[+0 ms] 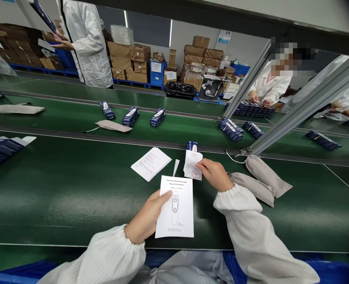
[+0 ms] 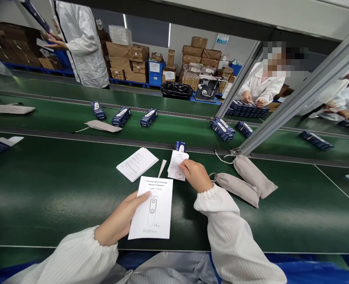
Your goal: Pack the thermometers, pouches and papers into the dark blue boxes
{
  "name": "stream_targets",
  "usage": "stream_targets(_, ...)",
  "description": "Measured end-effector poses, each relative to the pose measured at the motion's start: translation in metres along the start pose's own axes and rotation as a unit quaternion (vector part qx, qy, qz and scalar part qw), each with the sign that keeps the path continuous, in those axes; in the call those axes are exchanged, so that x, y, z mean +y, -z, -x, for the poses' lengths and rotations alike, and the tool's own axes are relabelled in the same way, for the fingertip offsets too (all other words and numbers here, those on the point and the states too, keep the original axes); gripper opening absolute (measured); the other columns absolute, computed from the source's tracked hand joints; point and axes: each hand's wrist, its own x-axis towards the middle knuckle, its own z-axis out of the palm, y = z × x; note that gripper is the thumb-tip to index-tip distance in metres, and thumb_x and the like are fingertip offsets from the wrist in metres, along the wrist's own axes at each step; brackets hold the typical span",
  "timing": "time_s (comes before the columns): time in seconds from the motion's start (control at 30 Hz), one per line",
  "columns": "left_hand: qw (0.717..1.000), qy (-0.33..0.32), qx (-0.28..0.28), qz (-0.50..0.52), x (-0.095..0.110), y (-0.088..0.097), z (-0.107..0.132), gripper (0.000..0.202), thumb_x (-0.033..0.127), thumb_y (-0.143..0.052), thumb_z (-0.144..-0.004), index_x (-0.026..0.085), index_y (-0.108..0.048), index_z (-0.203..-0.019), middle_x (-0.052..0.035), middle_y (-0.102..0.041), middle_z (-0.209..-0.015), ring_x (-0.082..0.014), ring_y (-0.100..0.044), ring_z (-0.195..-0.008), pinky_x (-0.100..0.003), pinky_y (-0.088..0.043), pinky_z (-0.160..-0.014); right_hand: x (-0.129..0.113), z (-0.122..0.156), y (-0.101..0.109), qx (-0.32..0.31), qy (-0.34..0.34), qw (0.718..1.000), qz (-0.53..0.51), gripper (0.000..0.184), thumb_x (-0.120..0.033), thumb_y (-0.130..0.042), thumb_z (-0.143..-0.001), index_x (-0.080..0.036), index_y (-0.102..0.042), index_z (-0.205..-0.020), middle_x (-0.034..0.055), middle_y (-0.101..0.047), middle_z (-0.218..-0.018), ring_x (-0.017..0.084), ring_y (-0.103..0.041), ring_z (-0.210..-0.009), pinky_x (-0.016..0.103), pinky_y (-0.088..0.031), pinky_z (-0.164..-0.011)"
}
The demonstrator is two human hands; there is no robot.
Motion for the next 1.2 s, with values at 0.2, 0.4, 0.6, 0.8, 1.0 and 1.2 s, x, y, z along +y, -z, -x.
stream_targets(0.2,0.997,-0.053,-0.005,0.063,-0.001,0.003,-0.026,0.045,0.046,-0.053,-0.087,0.01,-0.061,-0.113,-0.0161,-0.07,-0.104,-0.0263,-0.067,-0.093,-0.037,-0.052,-0.084,-0.058,0.022,-0.004,0.002,0.192,0.979,-0.074,0.02,-0.027,-0.045,-0.094,-0.02,-0.058,-0.081,0.0052,-0.068,-0.082,0.017,-0.063,-0.079,0.03,-0.05,-0.073)
stream_targets(0.4,0.991,-0.107,-0.026,0.074,0.004,0.02,-0.031,0.042,0.041,-0.06,-0.084,0.011,-0.061,-0.113,-0.0153,-0.071,-0.099,-0.0255,-0.068,-0.086,-0.035,-0.052,-0.077,-0.091,0.015,-0.026,-0.053,0.262,0.963,-0.039,0.025,-0.026,-0.043,-0.095,-0.018,-0.056,-0.077,0.0063,-0.065,-0.076,0.018,-0.062,-0.076,0.032,-0.051,-0.07)
stream_targets(0.6,0.982,-0.189,0.006,0.007,0.031,0.073,-0.047,0.036,0.031,-0.068,-0.078,0.011,-0.064,-0.109,-0.014,-0.07,-0.104,-0.0277,-0.065,-0.096,-0.037,-0.049,-0.084,-0.108,-0.035,-0.043,-0.131,0.31,0.942,-0.004,0.029,-0.032,-0.042,-0.096,-0.018,-0.06,-0.077,0.0045,-0.067,-0.077,0.017,-0.062,-0.074,0.028,-0.047,-0.068)
stream_targets(0.8,0.944,-0.285,0.128,0.102,0.074,0.148,-0.08,0.033,0.026,-0.069,-0.075,0.012,-0.061,-0.104,-0.0116,-0.072,-0.099,-0.0252,-0.068,-0.087,-0.04,-0.05,-0.085,-0.131,-0.182,-0.075,-0.151,0.175,0.968,0.098,0.033,-0.035,-0.037,-0.098,-0.019,-0.065,-0.091,0.0046,-0.069,-0.098,0.016,-0.061,-0.09,0.026,-0.042,-0.081)
stream_targets(1.0,0.939,-0.298,0.113,0.129,0.076,0.164,-0.081,0.037,0.023,-0.068,-0.075,0.011,-0.058,-0.108,-0.0145,-0.071,-0.097,-0.0285,-0.069,-0.086,-0.045,-0.05,-0.085,-0.156,-0.292,-0.155,-0.176,0.105,0.965,0.165,0.027,-0.034,-0.048,-0.094,-0.015,-0.06,-0.108,0.0081,-0.062,-0.112,0.019,-0.059,-0.101,0.04,-0.046,-0.09)
stream_targets(1.2,0.933,-0.279,0.068,0.217,0.08,0.167,-0.079,0.037,0.02,-0.066,-0.076,0.012,-0.056,-0.11,-0.0141,-0.071,-0.101,-0.0289,-0.068,-0.093,-0.045,-0.05,-0.088,-0.17,-0.298,-0.203,-0.17,0.059,0.959,0.217,0.035,-0.037,-0.05,-0.093,-0.016,-0.052,-0.12,0.0087,-0.058,-0.116,0.02,-0.059,-0.099,0.041,-0.049,-0.085)
